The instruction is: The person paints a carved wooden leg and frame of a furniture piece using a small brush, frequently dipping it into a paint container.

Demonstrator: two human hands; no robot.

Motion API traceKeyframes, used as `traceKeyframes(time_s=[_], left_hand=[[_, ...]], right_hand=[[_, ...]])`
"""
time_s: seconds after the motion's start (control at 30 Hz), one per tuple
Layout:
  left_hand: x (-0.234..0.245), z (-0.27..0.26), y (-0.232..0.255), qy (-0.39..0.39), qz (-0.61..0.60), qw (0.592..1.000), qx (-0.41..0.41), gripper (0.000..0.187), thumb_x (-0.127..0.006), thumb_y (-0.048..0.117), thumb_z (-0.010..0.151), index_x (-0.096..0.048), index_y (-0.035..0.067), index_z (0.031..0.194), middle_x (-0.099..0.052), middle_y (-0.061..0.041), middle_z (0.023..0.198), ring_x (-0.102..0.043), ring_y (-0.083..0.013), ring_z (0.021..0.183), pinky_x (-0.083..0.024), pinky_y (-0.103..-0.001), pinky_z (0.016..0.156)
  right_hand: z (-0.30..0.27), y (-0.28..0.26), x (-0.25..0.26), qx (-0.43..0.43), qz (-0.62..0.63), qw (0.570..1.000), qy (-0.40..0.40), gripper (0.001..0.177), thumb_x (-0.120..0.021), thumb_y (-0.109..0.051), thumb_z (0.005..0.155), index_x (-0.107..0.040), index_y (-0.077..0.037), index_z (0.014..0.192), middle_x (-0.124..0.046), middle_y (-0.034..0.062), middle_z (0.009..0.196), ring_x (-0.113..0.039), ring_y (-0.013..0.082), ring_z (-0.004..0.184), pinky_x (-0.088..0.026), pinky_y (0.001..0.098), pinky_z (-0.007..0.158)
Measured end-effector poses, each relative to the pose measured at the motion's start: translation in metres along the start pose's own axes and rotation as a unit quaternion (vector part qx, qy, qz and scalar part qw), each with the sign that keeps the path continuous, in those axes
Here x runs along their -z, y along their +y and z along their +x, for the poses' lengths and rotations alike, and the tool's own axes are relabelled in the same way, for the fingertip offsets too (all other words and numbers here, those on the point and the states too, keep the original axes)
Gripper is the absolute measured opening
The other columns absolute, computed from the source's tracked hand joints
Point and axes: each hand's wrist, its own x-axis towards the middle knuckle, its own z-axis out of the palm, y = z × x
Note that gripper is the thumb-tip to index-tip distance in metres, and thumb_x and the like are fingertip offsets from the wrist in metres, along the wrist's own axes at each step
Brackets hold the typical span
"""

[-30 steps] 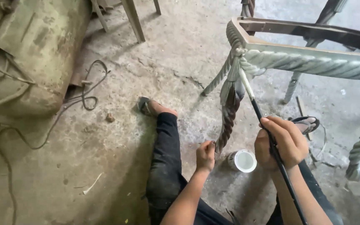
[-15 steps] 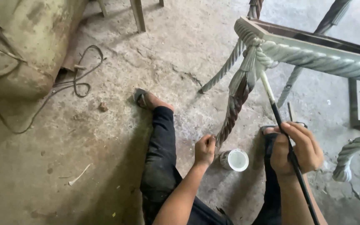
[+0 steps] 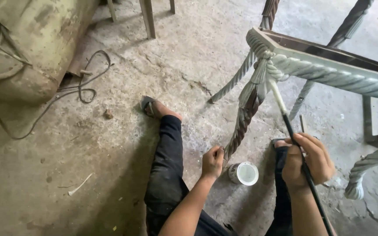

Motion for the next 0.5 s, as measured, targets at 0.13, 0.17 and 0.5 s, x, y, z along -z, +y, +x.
traceKeyframes(time_s=[0.13, 0.17, 0.5], left_hand=[[0.000, -0.002, -0.002, 0.009, 0.015, 1.000, -0.004, 0.045, -0.051, 0.037, 0.103, -0.039, 0.016, 0.065, -0.038, 0.004, 0.053, -0.037, -0.0109, 0.051, -0.027, -0.032, 0.051], [0.000, -0.002, 0.001, 0.006, 0.011, 1.000, -0.002, 0.045, -0.051, 0.037, 0.103, -0.038, 0.016, 0.065, -0.038, 0.004, 0.053, -0.037, -0.0109, 0.050, -0.027, -0.032, 0.050], [-0.002, 0.001, -0.017, 0.012, 0.025, 0.999, -0.020, 0.050, -0.050, 0.049, 0.102, -0.038, 0.016, 0.066, -0.037, 0.004, 0.057, -0.037, -0.0111, 0.053, -0.028, -0.034, 0.051]], right_hand=[[0.006, -0.005, -0.010, -0.019, 0.030, 0.999, -0.030, 0.020, -0.059, -0.004, 0.106, -0.068, 0.013, 0.105, -0.068, 0.0324, 0.104, -0.072, 0.0308, 0.072, -0.059, 0.0355, 0.062], [0.000, 0.004, -0.010, -0.002, 0.002, 0.999, -0.042, 0.012, -0.063, 0.004, 0.100, -0.071, 0.012, 0.104, -0.071, 0.0310, 0.103, -0.073, 0.0333, 0.079, -0.061, 0.0386, 0.068], [-0.001, -0.012, 0.011, -0.046, 0.138, 0.989, -0.007, 0.009, -0.048, 0.013, 0.101, -0.054, 0.019, 0.104, -0.063, 0.0341, 0.090, -0.073, 0.0457, 0.080, -0.064, 0.0489, 0.072]])
